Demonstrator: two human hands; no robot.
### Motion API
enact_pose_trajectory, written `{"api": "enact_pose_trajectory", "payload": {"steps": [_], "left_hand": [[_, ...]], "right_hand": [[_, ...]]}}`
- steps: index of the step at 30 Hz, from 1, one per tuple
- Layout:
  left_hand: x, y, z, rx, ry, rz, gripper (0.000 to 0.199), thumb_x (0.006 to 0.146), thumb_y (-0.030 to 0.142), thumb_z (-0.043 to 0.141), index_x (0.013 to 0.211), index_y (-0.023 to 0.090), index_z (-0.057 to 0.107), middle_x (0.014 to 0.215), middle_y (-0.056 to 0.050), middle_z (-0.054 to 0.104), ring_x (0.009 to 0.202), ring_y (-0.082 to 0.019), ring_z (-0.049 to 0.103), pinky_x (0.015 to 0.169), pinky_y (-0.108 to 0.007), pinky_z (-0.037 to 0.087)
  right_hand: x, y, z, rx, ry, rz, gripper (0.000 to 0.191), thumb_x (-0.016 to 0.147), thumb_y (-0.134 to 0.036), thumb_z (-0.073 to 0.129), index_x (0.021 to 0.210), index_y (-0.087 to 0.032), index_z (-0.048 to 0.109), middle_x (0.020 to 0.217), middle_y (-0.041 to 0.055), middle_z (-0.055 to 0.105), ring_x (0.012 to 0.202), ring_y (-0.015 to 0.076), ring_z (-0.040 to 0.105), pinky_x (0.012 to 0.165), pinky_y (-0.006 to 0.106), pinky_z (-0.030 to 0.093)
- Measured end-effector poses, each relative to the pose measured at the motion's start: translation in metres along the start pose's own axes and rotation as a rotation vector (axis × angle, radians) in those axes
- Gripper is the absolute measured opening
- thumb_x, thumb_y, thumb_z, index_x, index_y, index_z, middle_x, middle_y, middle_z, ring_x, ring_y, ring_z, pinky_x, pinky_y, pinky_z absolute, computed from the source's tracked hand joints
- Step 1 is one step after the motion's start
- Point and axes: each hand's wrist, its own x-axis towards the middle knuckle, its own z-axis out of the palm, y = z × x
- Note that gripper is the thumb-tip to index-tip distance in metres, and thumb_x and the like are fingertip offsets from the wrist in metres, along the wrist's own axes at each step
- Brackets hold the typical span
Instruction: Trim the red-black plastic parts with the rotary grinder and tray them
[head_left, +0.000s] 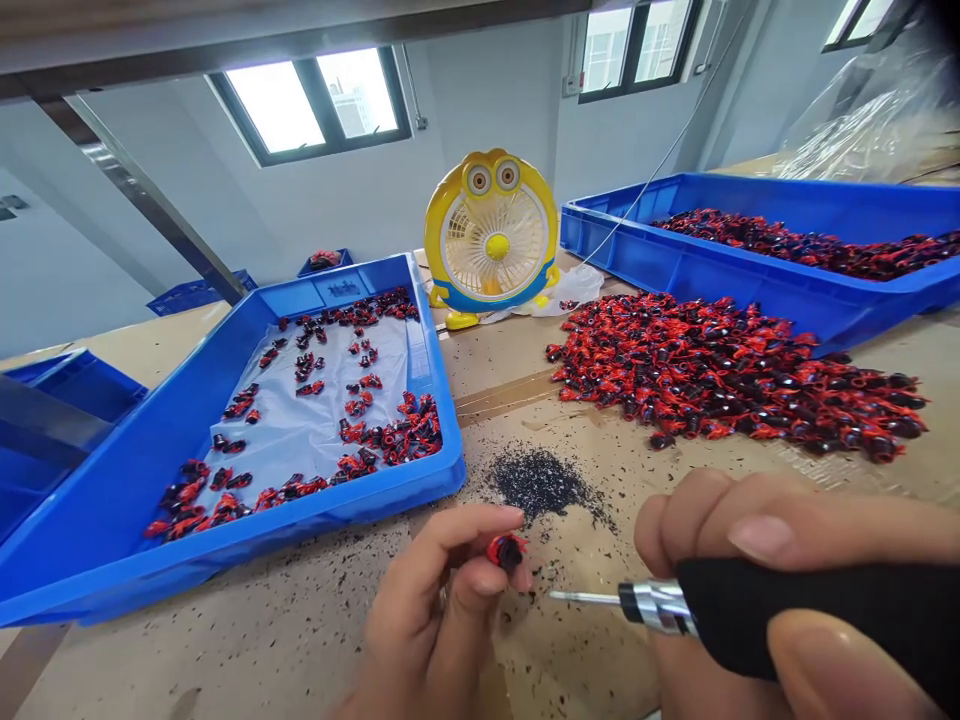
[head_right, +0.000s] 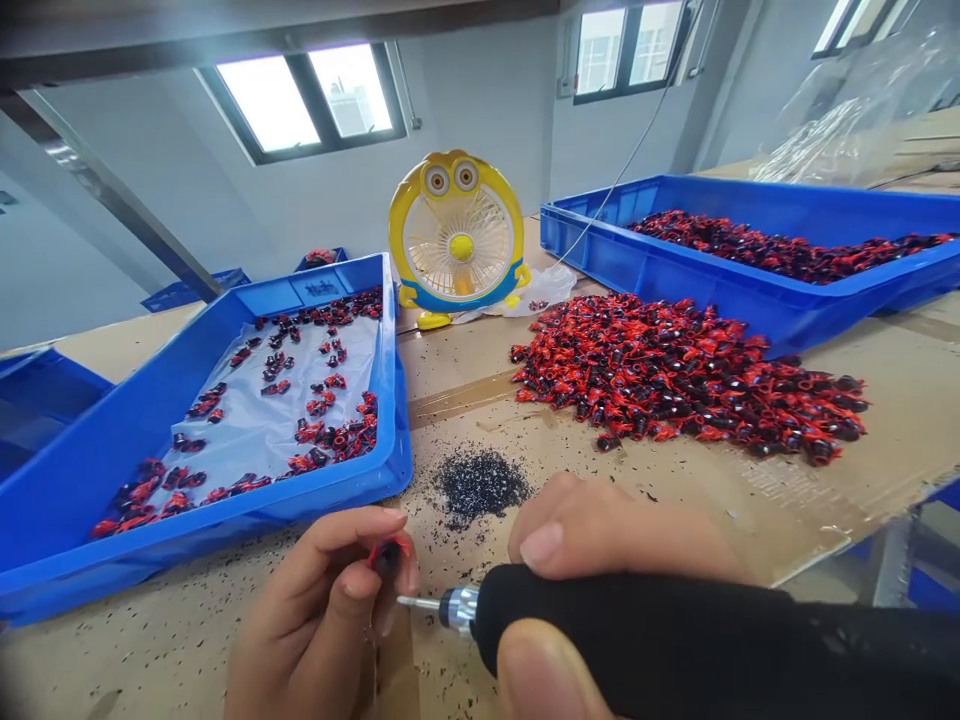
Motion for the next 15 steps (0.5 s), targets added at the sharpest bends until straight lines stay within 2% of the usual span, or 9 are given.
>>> {"api": "enact_pose_trajectory", "payload": {"steps": [2,4,6,10,12,15], "left_hand": [[0.0,0.002,0.002,-0.052,0.026,-0.079,0.029,0.105,0.052,0.075,0.12,0.029,0.086,0.079,-0.003,0.078,0.057,-0.011,0.055,0.054,-0.018,0.046],[0.0,0.005,0.005,-0.091,0.079,-0.144,0.032,0.101,0.053,0.08,0.117,0.027,0.087,0.081,-0.004,0.078,0.058,-0.011,0.054,0.054,-0.019,0.047],[0.0,0.008,0.008,-0.107,0.135,-0.198,0.035,0.097,0.056,0.084,0.115,0.027,0.089,0.081,-0.004,0.078,0.059,-0.011,0.054,0.055,-0.019,0.047],[0.001,0.011,0.011,-0.108,0.15,-0.19,0.034,0.093,0.056,0.088,0.112,0.028,0.091,0.078,-0.003,0.074,0.059,-0.01,0.051,0.053,-0.019,0.043],[0.002,0.012,0.01,-0.119,0.134,-0.16,0.033,0.094,0.055,0.088,0.112,0.028,0.092,0.077,-0.003,0.072,0.059,-0.01,0.049,0.052,-0.019,0.041],[0.001,0.013,0.009,-0.151,0.121,-0.167,0.031,0.096,0.055,0.085,0.114,0.03,0.092,0.076,-0.002,0.072,0.059,-0.01,0.052,0.054,-0.019,0.041]], "right_hand": [[-0.001,-0.004,0.007,0.014,0.099,0.118,0.034,0.092,-0.054,0.087,0.089,-0.025,0.07,0.081,-0.0037,0.053,0.062,0.0155,0.06,0.048,0.039,0.043],[-0.003,-0.007,0.013,0.001,0.178,0.128,0.037,0.09,-0.057,0.088,0.087,-0.026,0.069,0.08,-0.0045,0.054,0.061,0.0155,0.059,0.05,0.041,0.043],[-0.005,-0.009,0.017,0.02,0.197,0.092,0.032,0.089,-0.051,0.088,0.089,-0.025,0.069,0.081,-0.0039,0.057,0.064,0.0169,0.06,0.052,0.042,0.044],[0.0,-0.009,0.014,-0.006,0.046,0.07,0.031,0.09,-0.05,0.085,0.091,-0.025,0.066,0.078,-0.0018,0.06,0.065,0.0187,0.064,0.052,0.037,0.047],[0.005,-0.008,0.011,-0.058,-0.021,0.011,0.033,0.09,-0.052,0.084,0.091,-0.026,0.065,0.079,-0.0001,0.062,0.068,0.0206,0.068,0.054,0.035,0.051],[0.01,-0.007,0.01,-0.108,-0.044,-0.035,0.034,0.088,-0.054,0.084,0.091,-0.026,0.065,0.08,0.0018,0.065,0.072,0.0235,0.071,0.056,0.037,0.055]]}}
